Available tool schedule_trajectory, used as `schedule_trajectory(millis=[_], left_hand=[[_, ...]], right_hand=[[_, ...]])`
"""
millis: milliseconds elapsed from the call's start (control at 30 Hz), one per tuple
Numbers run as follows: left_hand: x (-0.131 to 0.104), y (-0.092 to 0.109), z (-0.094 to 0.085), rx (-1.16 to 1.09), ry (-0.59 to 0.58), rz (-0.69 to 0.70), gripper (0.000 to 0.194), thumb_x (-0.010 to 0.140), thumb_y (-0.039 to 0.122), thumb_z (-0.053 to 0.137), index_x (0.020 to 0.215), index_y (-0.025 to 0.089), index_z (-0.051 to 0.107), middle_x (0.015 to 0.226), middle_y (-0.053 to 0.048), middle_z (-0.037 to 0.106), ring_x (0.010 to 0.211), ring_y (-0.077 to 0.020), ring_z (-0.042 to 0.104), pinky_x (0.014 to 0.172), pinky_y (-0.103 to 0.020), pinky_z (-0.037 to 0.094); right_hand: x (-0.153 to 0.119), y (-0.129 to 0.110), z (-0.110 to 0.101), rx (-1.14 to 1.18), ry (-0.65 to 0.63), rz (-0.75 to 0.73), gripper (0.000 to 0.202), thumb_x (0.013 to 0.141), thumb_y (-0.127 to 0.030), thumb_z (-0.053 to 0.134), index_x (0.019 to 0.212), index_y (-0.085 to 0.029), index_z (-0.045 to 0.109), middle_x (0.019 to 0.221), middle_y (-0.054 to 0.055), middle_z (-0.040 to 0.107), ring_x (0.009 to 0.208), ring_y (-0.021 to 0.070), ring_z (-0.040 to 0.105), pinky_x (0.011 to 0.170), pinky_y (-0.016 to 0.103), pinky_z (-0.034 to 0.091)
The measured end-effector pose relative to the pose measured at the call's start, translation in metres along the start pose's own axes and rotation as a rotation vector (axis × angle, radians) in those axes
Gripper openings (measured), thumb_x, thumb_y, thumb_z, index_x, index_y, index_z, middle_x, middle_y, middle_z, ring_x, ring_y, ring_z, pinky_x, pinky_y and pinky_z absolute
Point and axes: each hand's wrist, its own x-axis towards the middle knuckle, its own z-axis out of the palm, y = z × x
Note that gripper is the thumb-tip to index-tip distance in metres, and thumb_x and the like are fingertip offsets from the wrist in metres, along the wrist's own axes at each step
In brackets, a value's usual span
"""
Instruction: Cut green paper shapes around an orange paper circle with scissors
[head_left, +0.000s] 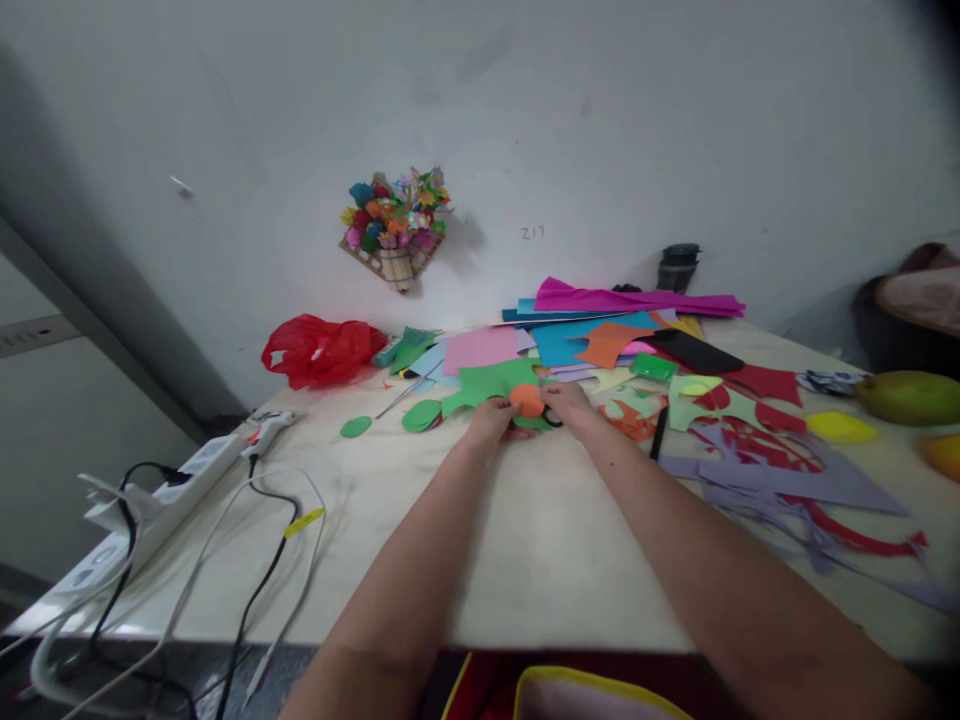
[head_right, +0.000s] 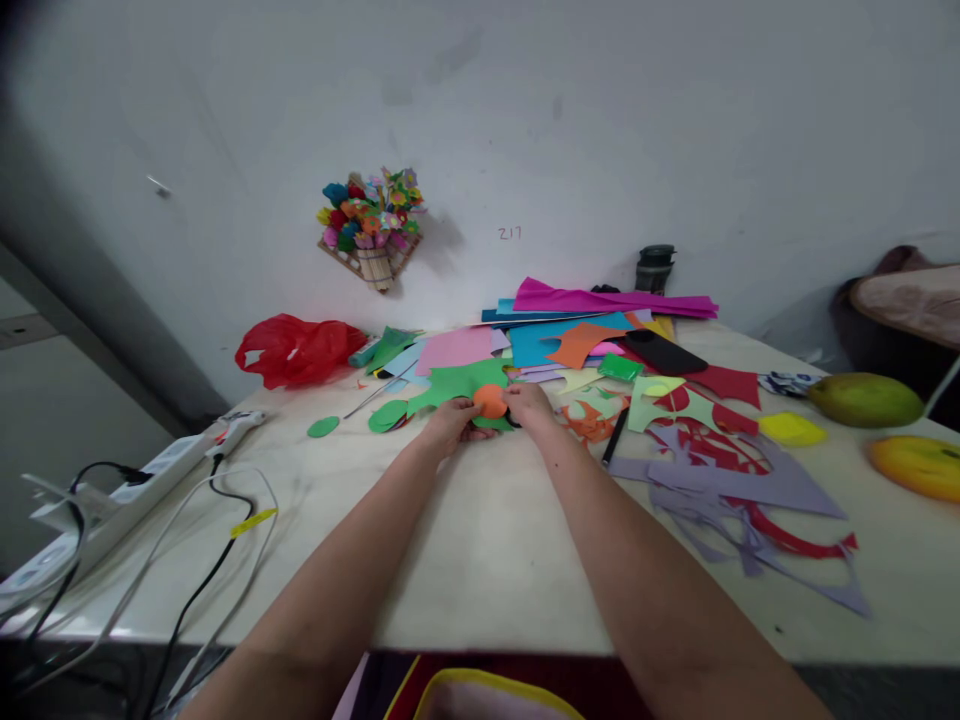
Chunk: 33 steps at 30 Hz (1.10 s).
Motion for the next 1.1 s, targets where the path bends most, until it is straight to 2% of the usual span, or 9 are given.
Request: schedule_trajectory(millis=[133,200,367,500,667,800,867,967,1100], left_hand=[[0.003,-0.003,0.0,-0.056,0.086,0.096,0.024,0.08,0.007,0.071,0.062,0.013,0.056,0.054,0.004,0.045,0.046,-0.0065,0.047,0.057,-0.025,0.056],[0.003,-0.003,-0.001,-0.07,0.086,0.114,0.025,0.079,0.006,0.072,0.06,0.013,0.057,0.053,0.005,0.041,0.049,-0.0071,0.045,0.057,-0.026,0.057],[0.001,-0.003,-0.003,-0.105,0.031,0.143,0.02,0.072,0.009,0.077,0.062,0.012,0.06,0.054,0.005,0.041,0.052,-0.0084,0.045,0.056,-0.027,0.056],[0.004,-0.005,-0.004,-0.117,0.032,0.152,0.023,0.071,0.009,0.075,0.059,0.013,0.057,0.052,0.004,0.042,0.051,-0.0096,0.046,0.056,-0.03,0.056],[0.009,-0.006,-0.009,-0.16,0.034,0.142,0.026,0.066,0.009,0.076,0.06,0.016,0.052,0.056,0.001,0.052,0.053,-0.013,0.054,0.053,-0.028,0.05],[0.011,-0.005,-0.01,-0.144,0.021,0.122,0.028,0.061,0.009,0.081,0.067,0.016,0.055,0.058,0.001,0.056,0.054,-0.0131,0.055,0.051,-0.025,0.046],[0.012,-0.005,-0.01,-0.094,0.037,0.104,0.027,0.062,0.009,0.082,0.066,0.015,0.056,0.056,0.002,0.054,0.051,-0.0113,0.051,0.049,-0.024,0.043],[0.013,-0.004,-0.009,-0.044,0.122,0.073,0.034,0.067,0.007,0.079,0.056,0.017,0.048,0.047,0.005,0.044,0.045,-0.0077,0.041,0.048,-0.022,0.039],[0.009,-0.002,-0.008,-0.105,0.056,0.042,0.037,0.07,0.008,0.08,0.055,0.017,0.046,0.045,0.006,0.039,0.048,-0.0083,0.043,0.056,-0.025,0.048]], right_hand=[[-0.003,-0.003,-0.001,0.06,-0.001,0.09,0.014,0.069,-0.028,0.064,0.066,-0.017,0.072,0.059,0.001,0.065,0.063,0.0169,0.06,0.062,0.027,0.043],[-0.004,-0.005,0.0,0.124,0.015,0.105,0.015,0.069,-0.029,0.064,0.067,-0.016,0.072,0.06,0.001,0.065,0.063,0.0167,0.06,0.063,0.027,0.044],[-0.003,-0.006,0.001,0.29,0.074,0.092,0.014,0.066,-0.029,0.066,0.067,-0.015,0.071,0.067,0.003,0.068,0.067,0.0171,0.061,0.065,0.028,0.046],[-0.001,-0.006,0.001,0.364,0.074,0.11,0.015,0.062,-0.029,0.069,0.068,-0.016,0.072,0.072,0.004,0.071,0.072,0.0183,0.064,0.07,0.029,0.049],[0.001,-0.004,0.003,0.343,0.023,0.067,0.017,0.062,-0.033,0.069,0.068,-0.018,0.073,0.075,0.004,0.072,0.077,0.02,0.065,0.074,0.031,0.05],[0.002,-0.003,0.004,0.271,-0.011,0.021,0.015,0.064,-0.033,0.067,0.066,-0.019,0.072,0.074,0.004,0.072,0.077,0.0206,0.065,0.076,0.032,0.05],[0.001,-0.003,0.004,0.261,-0.027,0.018,0.014,0.064,-0.032,0.068,0.065,-0.019,0.072,0.074,0.004,0.072,0.077,0.0205,0.065,0.076,0.032,0.05],[0.001,-0.004,0.003,0.262,-0.038,0.027,0.013,0.064,-0.031,0.069,0.067,-0.019,0.073,0.075,0.004,0.072,0.075,0.0199,0.064,0.075,0.032,0.05],[0.0,-0.005,0.004,0.242,-0.045,0.035,0.011,0.064,-0.028,0.069,0.068,-0.018,0.072,0.07,0.002,0.07,0.071,0.0184,0.063,0.072,0.03,0.05]])
